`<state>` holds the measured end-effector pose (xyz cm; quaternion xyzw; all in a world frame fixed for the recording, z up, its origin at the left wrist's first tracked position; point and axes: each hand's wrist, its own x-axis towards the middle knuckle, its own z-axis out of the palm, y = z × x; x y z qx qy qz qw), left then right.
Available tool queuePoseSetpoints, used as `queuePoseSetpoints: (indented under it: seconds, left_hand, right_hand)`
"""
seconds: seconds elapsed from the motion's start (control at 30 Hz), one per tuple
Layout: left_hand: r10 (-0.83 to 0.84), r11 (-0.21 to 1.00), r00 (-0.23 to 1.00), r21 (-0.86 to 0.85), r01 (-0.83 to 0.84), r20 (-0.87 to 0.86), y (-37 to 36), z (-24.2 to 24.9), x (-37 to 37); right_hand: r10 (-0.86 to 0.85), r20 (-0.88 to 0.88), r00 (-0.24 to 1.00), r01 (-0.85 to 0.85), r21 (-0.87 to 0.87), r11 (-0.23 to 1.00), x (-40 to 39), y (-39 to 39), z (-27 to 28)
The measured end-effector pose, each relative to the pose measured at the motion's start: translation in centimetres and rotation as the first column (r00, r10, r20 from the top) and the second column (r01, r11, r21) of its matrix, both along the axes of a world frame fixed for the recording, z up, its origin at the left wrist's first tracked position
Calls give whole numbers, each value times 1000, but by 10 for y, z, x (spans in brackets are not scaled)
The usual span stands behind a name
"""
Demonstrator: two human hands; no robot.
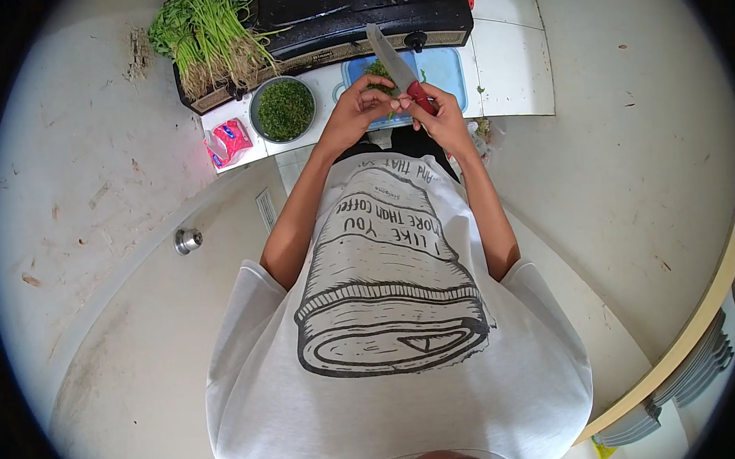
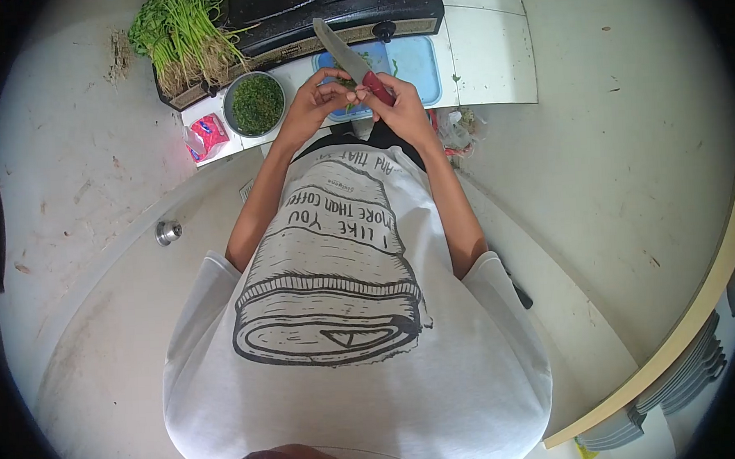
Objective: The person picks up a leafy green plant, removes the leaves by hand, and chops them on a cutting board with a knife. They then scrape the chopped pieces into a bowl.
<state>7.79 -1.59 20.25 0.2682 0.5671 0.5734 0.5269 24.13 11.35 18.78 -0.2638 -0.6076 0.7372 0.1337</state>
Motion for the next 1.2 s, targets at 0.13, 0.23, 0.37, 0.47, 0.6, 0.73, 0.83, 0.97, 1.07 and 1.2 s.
queuePoseSetpoints:
  seconds: [0.13, 0.23, 0.37, 0.47, 0.6, 0.73, 0.83, 0.97, 1.07, 1.2]
  left_hand:
    - [-63, 998, 996, -31, 62, -60, 4, 0, -4]
    - [-89, 995, 995, -37, 88, -35, 9, 4, -4]
    - [-135, 989, 991, -69, 134, -9, 9, -6, -7]
    - [-105, 989, 992, -100, 112, 77, 4, -18, -11]
    - [-97, 986, 993, -130, 104, 62, -4, -27, -14]
    - [-49, 981, 997, -183, 58, 55, -8, -28, -14]
    - [-51, 983, 999, -176, 53, 16, -9, -31, -16]
    - [-65, 988, 998, -137, 65, 4, -8, -35, -18]
    - [-28, 989, 995, -144, 14, -92, -5, -36, -18]
    - [137, 986, 982, -79, -148, -131, -1, -31, -21]
  right_hand:
    - [5, 9, 1000, -5, -26, 1000, 2, 4, -3]
    - [9, 10, 1000, -8, -56, 998, 5, 7, 1]
    - [-52, 59, 997, 56, -59, 997, 8, 13, -9]
    - [-102, 64, 993, 106, -73, 992, 11, 19, -10]
    - [-121, 66, 990, 125, -67, 990, 15, 22, -7]
    - [-120, 74, 990, 126, -80, 989, 14, 21, 0]
    - [-110, 91, 990, 118, -85, 989, 12, 19, 0]
    - [-115, 52, 992, 119, -78, 990, 10, 19, -4]
    - [-118, 86, 989, 123, -53, 991, 9, 19, 1]
    - [-107, 113, 988, 109, -16, 994, 8, 20, 5]
